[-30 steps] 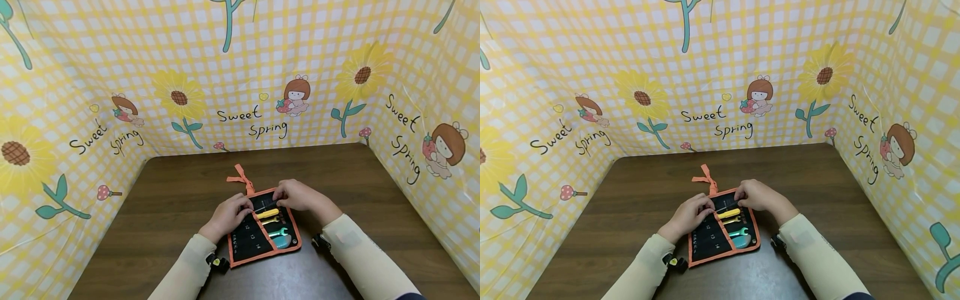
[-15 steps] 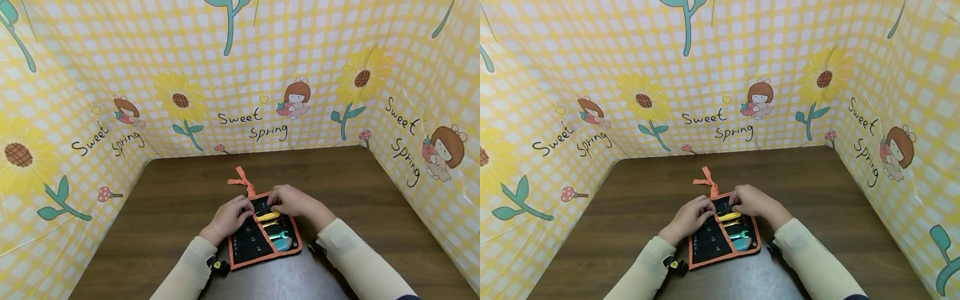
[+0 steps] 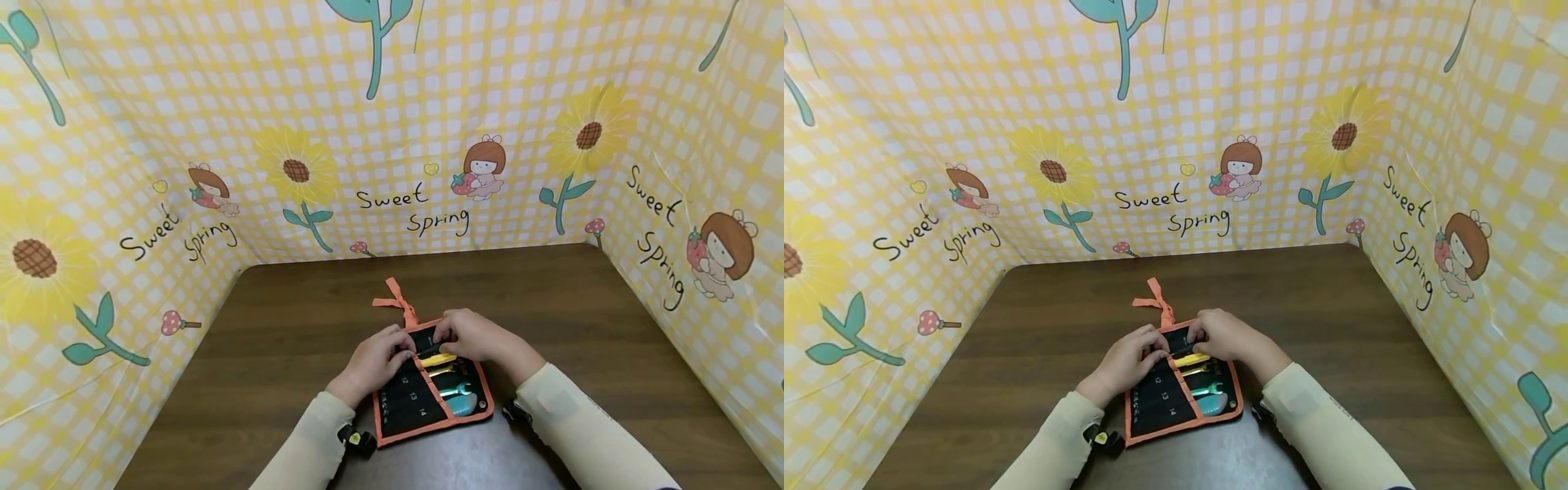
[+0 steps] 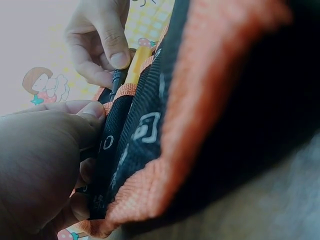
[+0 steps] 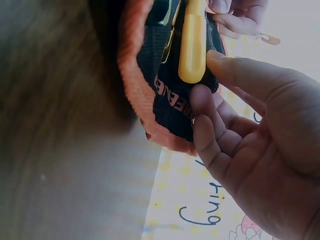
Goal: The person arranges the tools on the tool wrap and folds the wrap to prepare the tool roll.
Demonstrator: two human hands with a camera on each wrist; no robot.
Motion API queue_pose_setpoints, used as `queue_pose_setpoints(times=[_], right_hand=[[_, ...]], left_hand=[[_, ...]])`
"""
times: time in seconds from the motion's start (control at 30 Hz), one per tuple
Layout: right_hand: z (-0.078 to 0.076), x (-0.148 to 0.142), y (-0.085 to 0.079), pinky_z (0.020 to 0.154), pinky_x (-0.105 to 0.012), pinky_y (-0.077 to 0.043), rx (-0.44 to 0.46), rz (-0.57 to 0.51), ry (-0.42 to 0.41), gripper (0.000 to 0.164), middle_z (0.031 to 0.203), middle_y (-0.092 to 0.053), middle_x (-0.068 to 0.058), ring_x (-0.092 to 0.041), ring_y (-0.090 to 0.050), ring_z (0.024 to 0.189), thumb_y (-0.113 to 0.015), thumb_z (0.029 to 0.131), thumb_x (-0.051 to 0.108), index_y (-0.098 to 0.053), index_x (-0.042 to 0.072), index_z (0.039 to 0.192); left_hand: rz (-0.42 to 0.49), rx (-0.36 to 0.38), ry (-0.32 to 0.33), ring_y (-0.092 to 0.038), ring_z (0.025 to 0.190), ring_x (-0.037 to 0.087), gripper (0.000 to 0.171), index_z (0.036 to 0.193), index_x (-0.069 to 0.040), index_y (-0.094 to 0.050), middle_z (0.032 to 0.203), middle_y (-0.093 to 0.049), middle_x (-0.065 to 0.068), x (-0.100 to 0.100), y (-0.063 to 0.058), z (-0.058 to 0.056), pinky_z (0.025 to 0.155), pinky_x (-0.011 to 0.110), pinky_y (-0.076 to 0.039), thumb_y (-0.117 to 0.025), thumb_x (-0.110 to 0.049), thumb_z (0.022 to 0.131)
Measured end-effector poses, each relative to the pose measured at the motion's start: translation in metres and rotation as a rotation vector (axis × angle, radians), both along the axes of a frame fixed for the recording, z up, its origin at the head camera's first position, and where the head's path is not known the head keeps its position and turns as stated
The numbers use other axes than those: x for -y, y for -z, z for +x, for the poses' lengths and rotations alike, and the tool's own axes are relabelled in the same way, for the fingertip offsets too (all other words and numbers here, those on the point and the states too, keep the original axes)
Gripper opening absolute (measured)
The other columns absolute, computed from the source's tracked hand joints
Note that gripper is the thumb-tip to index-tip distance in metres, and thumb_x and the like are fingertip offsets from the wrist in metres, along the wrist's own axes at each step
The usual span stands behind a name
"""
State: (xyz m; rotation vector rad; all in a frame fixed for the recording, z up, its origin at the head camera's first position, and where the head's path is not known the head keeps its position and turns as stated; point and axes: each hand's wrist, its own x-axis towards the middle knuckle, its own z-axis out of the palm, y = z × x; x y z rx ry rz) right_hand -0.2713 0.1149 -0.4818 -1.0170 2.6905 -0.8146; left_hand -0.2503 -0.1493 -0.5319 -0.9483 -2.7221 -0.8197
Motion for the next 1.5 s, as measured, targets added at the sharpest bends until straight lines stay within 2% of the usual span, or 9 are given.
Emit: queue_pose_setpoints(times=[0.33, 0.53, 0.93, 1.27, 1.5], right_hand=[[0.002, 0.002, 0.000, 0.077, -0.031, -0.053, -0.013, -0.005, -0.019, 0.016, 0.096, -0.062, 0.001, -0.016, -0.062, 0.086, -0.076, 0.092, 0.002, -0.078, 0.012, 0.105], [0.002, 0.004, -0.001, 0.079, -0.032, -0.055, -0.032, -0.018, -0.027, 0.022, 0.096, -0.062, 0.002, -0.013, -0.062, 0.087, -0.076, 0.090, -0.001, -0.079, 0.012, 0.107], [0.002, 0.010, 0.003, 0.077, -0.031, -0.056, -0.006, -0.008, 0.018, 0.014, 0.095, -0.067, 0.005, -0.008, -0.063, 0.084, -0.079, 0.091, 0.004, -0.075, 0.016, 0.097], [0.007, 0.014, 0.003, 0.074, -0.028, -0.054, -0.012, -0.060, -0.052, 0.014, 0.099, -0.066, 0.001, -0.012, -0.064, 0.084, -0.075, 0.091, 0.000, -0.078, 0.010, 0.101], [0.008, 0.016, 0.003, 0.073, -0.027, -0.054, 0.004, -0.069, -0.054, 0.017, 0.103, -0.067, 0.000, -0.011, -0.065, 0.084, -0.073, 0.091, -0.003, -0.079, 0.008, 0.103]], left_hand=[[0.006, -0.008, 0.002, -0.054, 0.076, 0.004, 0.015, 0.101, -0.034, -0.067, 0.096, -0.053, -0.017, -0.002, 0.000, 0.002, 0.070, 0.028, -0.049, -0.075, -0.021, 0.099], [-0.019, -0.034, -0.004, -0.053, 0.073, 0.004, 0.012, 0.101, -0.034, -0.066, 0.095, -0.052, -0.017, -0.003, -0.003, 0.003, 0.068, 0.028, -0.048, -0.075, -0.027, 0.100], [-0.027, -0.036, 0.009, -0.055, 0.076, 0.003, 0.012, 0.101, -0.033, -0.066, 0.095, -0.053, -0.017, -0.004, -0.002, 0.002, 0.070, 0.029, -0.049, -0.075, -0.026, 0.100], [-0.018, -0.056, 0.037, -0.056, 0.078, 0.004, 0.006, 0.102, -0.028, -0.070, 0.098, -0.055, -0.017, -0.005, -0.003, 0.002, 0.072, 0.030, -0.051, -0.073, -0.023, 0.101], [-0.011, -0.049, 0.049, -0.057, 0.079, 0.004, 0.002, 0.103, -0.026, -0.070, 0.100, -0.056, -0.016, -0.004, -0.001, 0.002, 0.072, 0.031, -0.051, -0.070, -0.028, 0.103]])
